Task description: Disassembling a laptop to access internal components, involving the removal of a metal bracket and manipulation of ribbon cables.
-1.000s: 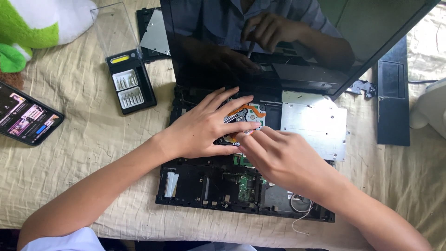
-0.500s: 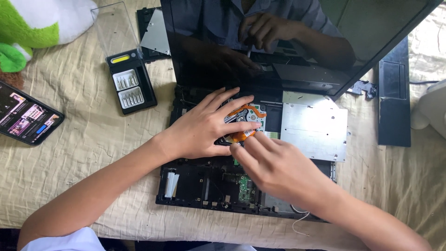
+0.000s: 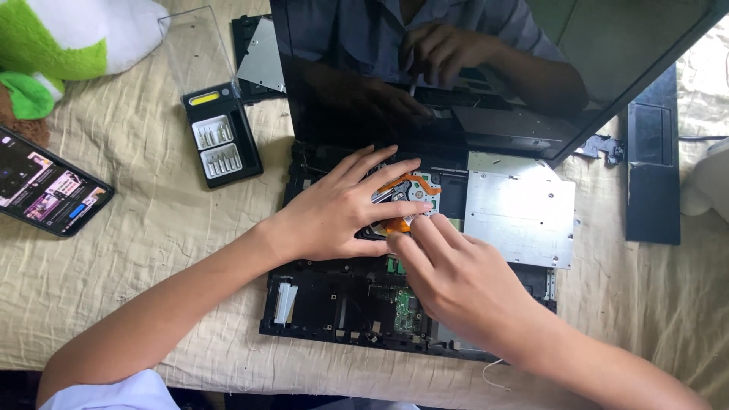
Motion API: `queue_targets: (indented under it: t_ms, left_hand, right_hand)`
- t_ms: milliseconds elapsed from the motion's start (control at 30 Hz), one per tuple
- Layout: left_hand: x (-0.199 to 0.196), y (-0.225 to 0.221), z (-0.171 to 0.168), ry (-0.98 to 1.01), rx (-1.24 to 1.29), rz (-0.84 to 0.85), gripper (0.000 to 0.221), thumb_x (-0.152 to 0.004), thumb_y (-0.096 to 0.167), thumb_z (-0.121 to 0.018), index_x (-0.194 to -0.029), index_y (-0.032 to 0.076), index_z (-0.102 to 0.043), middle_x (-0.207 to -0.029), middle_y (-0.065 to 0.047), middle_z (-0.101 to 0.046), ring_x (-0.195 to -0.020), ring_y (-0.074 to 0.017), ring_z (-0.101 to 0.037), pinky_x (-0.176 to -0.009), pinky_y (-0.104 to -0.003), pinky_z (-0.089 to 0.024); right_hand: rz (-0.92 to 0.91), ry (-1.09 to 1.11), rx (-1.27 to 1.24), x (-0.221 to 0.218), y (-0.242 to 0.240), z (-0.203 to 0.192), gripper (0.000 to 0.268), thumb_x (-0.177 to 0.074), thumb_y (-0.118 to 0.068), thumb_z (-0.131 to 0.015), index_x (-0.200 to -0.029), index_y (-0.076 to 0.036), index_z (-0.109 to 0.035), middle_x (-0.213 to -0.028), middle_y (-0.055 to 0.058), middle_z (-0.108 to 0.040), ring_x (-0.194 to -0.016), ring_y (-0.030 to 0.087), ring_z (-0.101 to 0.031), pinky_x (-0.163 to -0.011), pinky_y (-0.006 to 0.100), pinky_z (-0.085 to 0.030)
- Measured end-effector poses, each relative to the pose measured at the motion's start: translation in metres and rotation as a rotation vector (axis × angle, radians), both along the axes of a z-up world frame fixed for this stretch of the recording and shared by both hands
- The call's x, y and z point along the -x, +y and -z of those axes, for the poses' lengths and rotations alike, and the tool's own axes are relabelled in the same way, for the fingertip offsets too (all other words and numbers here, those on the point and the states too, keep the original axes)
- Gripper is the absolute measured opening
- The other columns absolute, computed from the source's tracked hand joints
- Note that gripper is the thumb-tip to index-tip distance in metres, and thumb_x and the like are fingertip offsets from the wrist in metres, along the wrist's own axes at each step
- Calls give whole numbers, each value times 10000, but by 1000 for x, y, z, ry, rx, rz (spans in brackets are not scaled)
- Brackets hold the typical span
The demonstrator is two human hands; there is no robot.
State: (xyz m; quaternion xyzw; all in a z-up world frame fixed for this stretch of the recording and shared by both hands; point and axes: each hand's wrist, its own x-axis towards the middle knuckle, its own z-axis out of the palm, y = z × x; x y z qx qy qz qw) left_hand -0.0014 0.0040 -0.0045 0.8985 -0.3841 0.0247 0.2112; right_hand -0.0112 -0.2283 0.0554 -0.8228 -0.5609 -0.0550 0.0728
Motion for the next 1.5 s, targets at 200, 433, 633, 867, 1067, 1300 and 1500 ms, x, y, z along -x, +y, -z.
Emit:
queue_targets:
  t_ms: [200,433,633,867,1067,1300,1500]
  left_hand:
    - [-1,-1,0,16,-6,1,647,-966,568,-650,-1533,313,-470,-1646,-171,-324,-1510,-452,-285,-1216,-614,-259]
    - [-1,-3,0,-6,-13,-4,627,-965,550,-648,-1519,304,-489,-1641,-164,-333,-1501,-438,-303,-1209,-595,-265]
    - [-1,-1,1,6,1,-4,633,-964,559,-650,-1522,309,-487,-1642,-165,-332,-1501,-450,-298,-1207,-609,-267]
    - [0,-1,1,-2,15,-1,596,-973,547,-632,-1503,306,-506,-1629,-165,-353,-1495,-452,-309,-1205,-602,-268]
    - [0,-1,-3,33,43,3,601,-956,537,-659,-1485,283,-527,-1623,-165,-350,-1516,-476,-244,-1187,-642,-287]
    - [1,2,-7,52,125,-9,622,-984,536,-643,-1517,245,-510,-1656,-203,-323,-1573,-485,-183,-1229,-646,-302]
    - [2,10,-18,78,223,-13,477,-958,403,-714,-1318,108,-608,-1586,-212,-374,-1560,-452,-181,-1252,-630,-287]
  right_hand:
    - [160,-179,-21,1,-5,7,283,-1047,-314,-666,-1146,-54,-613,-742,0,-602,-557,114,-568,-413,279,-409]
    - [80,-166,10,-2,-2,5,321,-1014,-178,-606,-1282,-14,-540,-967,106,-590,-760,200,-572,-532,303,-481]
    - [61,-160,-55,-6,-5,15,204,-998,-165,-650,-1157,-66,-571,-773,15,-520,-570,142,-523,-440,295,-404]
    - [15,-166,-91,-7,0,4,174,-1010,-126,-640,-1134,-19,-582,-799,44,-536,-661,184,-525,-523,320,-458]
    - [-25,-131,-64,-8,-7,18,343,-973,-68,-636,-1307,-11,-581,-800,34,-555,-602,160,-554,-449,306,-447]
    - [-67,-195,-180,-19,-5,23,479,-1021,-148,-662,-1425,53,-504,-725,-11,-522,-543,143,-466,-475,322,-411]
    - [-58,-46,-161,-16,-1,17,506,-975,-86,-650,-1436,49,-491,-772,40,-601,-595,180,-569,-451,343,-427]
